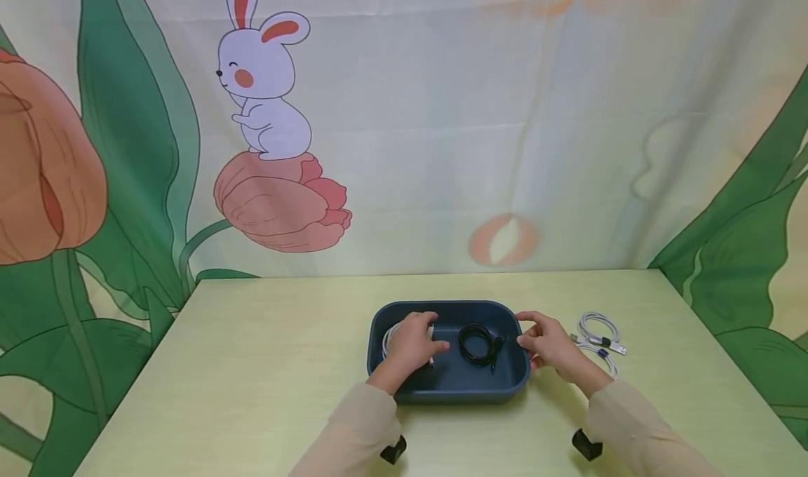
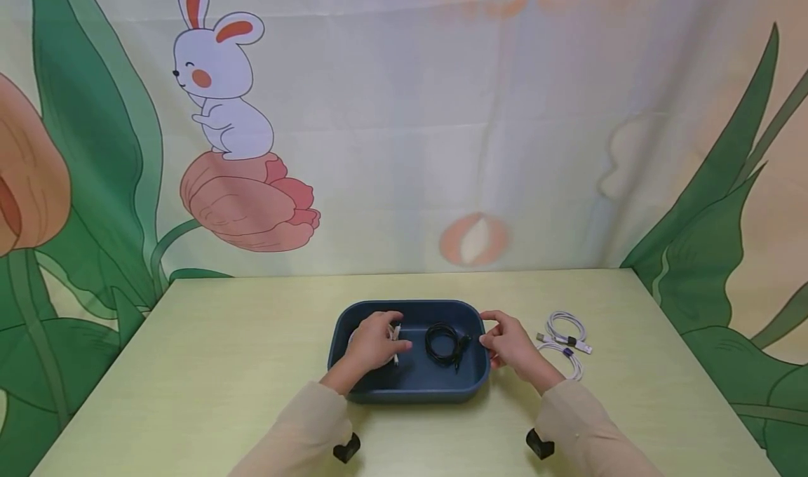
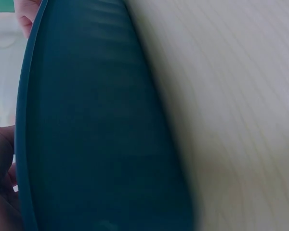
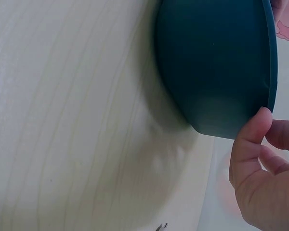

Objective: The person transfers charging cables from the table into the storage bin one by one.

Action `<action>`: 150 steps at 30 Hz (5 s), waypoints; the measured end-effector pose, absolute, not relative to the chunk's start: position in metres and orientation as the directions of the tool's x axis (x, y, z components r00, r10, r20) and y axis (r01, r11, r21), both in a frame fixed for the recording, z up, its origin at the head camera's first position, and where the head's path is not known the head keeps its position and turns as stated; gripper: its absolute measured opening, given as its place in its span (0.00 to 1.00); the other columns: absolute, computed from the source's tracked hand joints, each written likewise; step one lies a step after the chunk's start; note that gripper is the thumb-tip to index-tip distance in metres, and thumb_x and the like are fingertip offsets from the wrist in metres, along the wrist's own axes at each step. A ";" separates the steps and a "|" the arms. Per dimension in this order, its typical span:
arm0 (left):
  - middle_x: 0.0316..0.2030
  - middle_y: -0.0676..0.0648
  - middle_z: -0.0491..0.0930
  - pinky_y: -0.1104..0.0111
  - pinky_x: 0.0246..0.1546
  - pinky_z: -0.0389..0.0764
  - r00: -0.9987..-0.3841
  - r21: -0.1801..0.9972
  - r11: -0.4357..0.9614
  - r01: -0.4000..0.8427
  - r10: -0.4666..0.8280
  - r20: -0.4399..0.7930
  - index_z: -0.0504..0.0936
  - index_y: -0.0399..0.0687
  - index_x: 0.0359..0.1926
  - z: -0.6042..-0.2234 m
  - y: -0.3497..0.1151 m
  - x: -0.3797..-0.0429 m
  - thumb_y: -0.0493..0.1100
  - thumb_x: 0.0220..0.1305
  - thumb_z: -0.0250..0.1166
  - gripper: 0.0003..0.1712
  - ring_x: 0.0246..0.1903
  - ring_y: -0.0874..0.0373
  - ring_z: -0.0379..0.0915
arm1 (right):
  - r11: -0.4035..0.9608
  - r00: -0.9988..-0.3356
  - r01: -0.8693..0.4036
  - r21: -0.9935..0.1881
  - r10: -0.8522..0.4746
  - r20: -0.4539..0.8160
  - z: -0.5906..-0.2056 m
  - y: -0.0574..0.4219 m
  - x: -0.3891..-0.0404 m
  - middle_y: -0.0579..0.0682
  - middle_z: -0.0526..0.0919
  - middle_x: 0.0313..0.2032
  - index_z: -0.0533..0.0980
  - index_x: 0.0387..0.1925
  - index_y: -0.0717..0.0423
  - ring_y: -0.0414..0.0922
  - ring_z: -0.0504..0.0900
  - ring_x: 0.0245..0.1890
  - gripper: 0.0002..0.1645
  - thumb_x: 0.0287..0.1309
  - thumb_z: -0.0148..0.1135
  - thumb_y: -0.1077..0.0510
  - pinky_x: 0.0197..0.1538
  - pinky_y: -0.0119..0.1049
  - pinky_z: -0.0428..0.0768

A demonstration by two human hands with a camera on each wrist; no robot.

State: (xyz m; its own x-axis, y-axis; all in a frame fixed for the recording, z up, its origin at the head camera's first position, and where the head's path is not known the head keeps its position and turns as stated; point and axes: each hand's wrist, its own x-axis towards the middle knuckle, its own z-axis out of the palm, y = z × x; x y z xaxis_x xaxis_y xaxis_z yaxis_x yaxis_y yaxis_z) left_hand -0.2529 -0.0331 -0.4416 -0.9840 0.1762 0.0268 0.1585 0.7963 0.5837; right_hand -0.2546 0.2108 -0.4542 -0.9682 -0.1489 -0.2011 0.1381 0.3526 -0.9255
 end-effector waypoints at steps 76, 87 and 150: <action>0.48 0.41 0.74 0.64 0.34 0.75 -0.993 0.639 0.760 0.117 0.096 0.068 0.73 0.44 0.52 -0.425 -0.106 -0.252 0.45 0.48 0.67 0.28 0.36 0.54 0.73 | 0.351 -0.965 0.159 -0.923 -0.144 -0.221 -0.453 0.210 -0.254 0.50 0.68 0.24 0.59 0.59 0.61 0.41 0.68 0.16 0.27 0.57 0.49 0.67 0.19 0.33 0.72; 0.48 0.42 0.74 0.66 0.32 0.74 -0.996 0.655 0.750 0.094 0.065 0.068 0.74 0.45 0.50 -0.429 -0.117 -0.253 0.45 0.49 0.67 0.26 0.35 0.54 0.74 | 0.355 -0.964 0.159 -0.921 -0.144 -0.222 -0.456 0.211 -0.254 0.50 0.68 0.24 0.59 0.59 0.60 0.41 0.68 0.16 0.28 0.56 0.49 0.68 0.20 0.34 0.73; 0.40 0.37 0.75 0.66 0.25 0.79 -0.999 0.899 0.435 -0.051 -0.015 -0.049 0.72 0.36 0.50 -0.457 -0.133 -0.250 0.33 0.51 0.63 0.23 0.30 0.55 0.75 | 0.354 -0.962 0.150 -0.923 -0.162 -0.218 -0.456 0.212 -0.255 0.49 0.68 0.24 0.58 0.60 0.60 0.42 0.68 0.17 0.28 0.56 0.48 0.67 0.19 0.32 0.71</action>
